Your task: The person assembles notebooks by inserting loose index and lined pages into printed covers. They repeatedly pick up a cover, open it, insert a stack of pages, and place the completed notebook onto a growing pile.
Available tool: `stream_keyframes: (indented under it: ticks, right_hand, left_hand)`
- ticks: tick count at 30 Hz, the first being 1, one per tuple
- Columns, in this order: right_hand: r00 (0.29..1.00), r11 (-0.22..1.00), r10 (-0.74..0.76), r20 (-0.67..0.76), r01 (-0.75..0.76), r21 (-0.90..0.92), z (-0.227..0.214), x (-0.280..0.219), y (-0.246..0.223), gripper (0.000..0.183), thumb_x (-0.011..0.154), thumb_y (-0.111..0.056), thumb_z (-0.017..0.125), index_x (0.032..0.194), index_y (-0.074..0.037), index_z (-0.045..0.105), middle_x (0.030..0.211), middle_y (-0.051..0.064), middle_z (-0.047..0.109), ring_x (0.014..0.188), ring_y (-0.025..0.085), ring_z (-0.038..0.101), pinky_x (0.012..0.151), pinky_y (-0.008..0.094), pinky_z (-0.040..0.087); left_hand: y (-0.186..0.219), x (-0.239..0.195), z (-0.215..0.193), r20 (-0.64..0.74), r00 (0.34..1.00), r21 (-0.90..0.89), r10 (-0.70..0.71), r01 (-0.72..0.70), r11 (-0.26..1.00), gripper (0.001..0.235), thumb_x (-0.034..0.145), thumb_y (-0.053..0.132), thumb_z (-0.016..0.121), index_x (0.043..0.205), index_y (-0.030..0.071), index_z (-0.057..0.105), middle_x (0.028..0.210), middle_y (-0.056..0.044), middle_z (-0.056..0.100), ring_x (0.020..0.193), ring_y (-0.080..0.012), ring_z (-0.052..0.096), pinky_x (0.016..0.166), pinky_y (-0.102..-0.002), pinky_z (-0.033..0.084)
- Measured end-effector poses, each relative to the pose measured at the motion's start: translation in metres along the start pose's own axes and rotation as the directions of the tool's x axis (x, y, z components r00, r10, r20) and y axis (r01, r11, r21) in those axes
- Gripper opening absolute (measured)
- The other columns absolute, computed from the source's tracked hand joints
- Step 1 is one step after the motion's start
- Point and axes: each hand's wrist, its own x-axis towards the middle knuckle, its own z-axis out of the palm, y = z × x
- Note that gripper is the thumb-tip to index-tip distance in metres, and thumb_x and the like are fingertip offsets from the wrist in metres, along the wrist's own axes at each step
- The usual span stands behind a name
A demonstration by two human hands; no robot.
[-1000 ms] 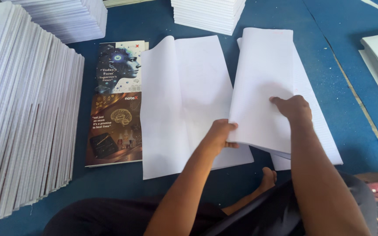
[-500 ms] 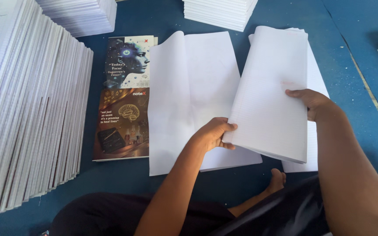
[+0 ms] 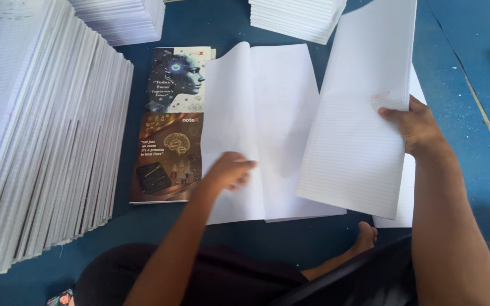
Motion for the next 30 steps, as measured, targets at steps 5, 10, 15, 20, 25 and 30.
stream_keyframes:
  ticks: [5, 10, 15, 20, 25, 30]
  right_hand:
    - [0.986, 0.987, -0.090, 0.138, 0.069, 0.146, 0.022, 0.000, 0.005, 0.050, 0.089, -0.003, 0.065, 0.139, -0.001, 0.058, 0.126, 0.024, 0.067, 0.113, 0.034, 0.069, 0.096, 0.042, 0.059]
    - [0.959, 0.982, -0.121, 0.258, 0.079, 0.170, 0.058, -0.007, 0.009, 0.053, 0.089, -0.004, 0.065, 0.140, -0.002, 0.055, 0.128, 0.023, 0.066, 0.117, 0.035, 0.067, 0.098, 0.043, 0.058]
    - [0.964, 0.992, -0.069, 0.257, 0.094, -0.085, 0.087, -0.011, 0.003, 0.055, 0.090, -0.016, 0.065, 0.144, -0.009, 0.055, 0.129, 0.022, 0.067, 0.119, 0.033, 0.066, 0.100, 0.041, 0.054]
    - [0.951, 0.992, -0.020, 0.309, 0.057, -0.109, 0.107, -0.002, 0.000, 0.058, 0.088, -0.019, 0.067, 0.144, -0.008, 0.054, 0.129, 0.023, 0.067, 0.119, 0.033, 0.067, 0.102, 0.045, 0.054]
    - [0.938, 0.990, 0.024, 0.347, 0.026, -0.138, 0.116, 0.011, 0.014, 0.061, 0.090, -0.022, 0.068, 0.145, -0.004, 0.050, 0.133, 0.024, 0.064, 0.124, 0.034, 0.065, 0.105, 0.045, 0.053]
    - [0.924, 0.992, 0.099, 0.368, -0.062, -0.111, 0.117, 0.018, 0.026, 0.067, 0.088, -0.023, 0.068, 0.148, -0.007, 0.044, 0.136, 0.023, 0.061, 0.127, 0.035, 0.061, 0.105, 0.047, 0.052]
  left_hand:
    - [-0.053, -0.003, -0.051, -0.422, 0.906, 0.269, 0.006, 0.119, 0.956, 0.071, 0.081, 0.058, 0.073, 0.108, -0.008, 0.072, 0.091, -0.021, 0.074, 0.083, -0.0333, 0.073, 0.083, -0.050, 0.057]
    - [-0.064, 0.001, -0.029, -0.577, 0.816, 0.314, 0.047, 0.169, 0.934, 0.122, 0.071, 0.074, 0.080, 0.145, -0.011, 0.034, 0.142, -0.037, 0.041, 0.132, -0.0494, 0.043, 0.107, -0.059, 0.038]
    - [-0.056, -0.006, -0.007, -0.627, 0.773, 0.327, 0.102, 0.141, 0.934, 0.132, 0.067, 0.072, 0.080, 0.152, -0.011, 0.023, 0.152, -0.042, 0.018, 0.137, -0.0571, 0.028, 0.112, -0.063, 0.029]
    - [-0.048, -0.005, -0.008, -0.545, 0.836, 0.217, -0.068, 0.219, 0.951, 0.114, 0.075, 0.072, 0.074, 0.147, -0.008, 0.036, 0.149, -0.042, 0.023, 0.138, -0.0572, 0.032, 0.110, -0.061, 0.038]
    - [-0.048, 0.010, -0.002, -0.557, 0.831, 0.103, 0.007, 0.061, 0.993, 0.107, 0.077, 0.073, 0.067, 0.144, -0.007, 0.042, 0.140, -0.038, 0.036, 0.126, -0.0502, 0.048, 0.106, -0.054, 0.047]
    - [-0.036, 0.011, 0.010, -0.489, 0.872, 0.188, 0.022, 0.081, 0.979, 0.091, 0.084, 0.076, 0.054, 0.140, 0.005, 0.054, 0.142, -0.029, 0.042, 0.135, -0.0456, 0.042, 0.111, -0.058, 0.038]
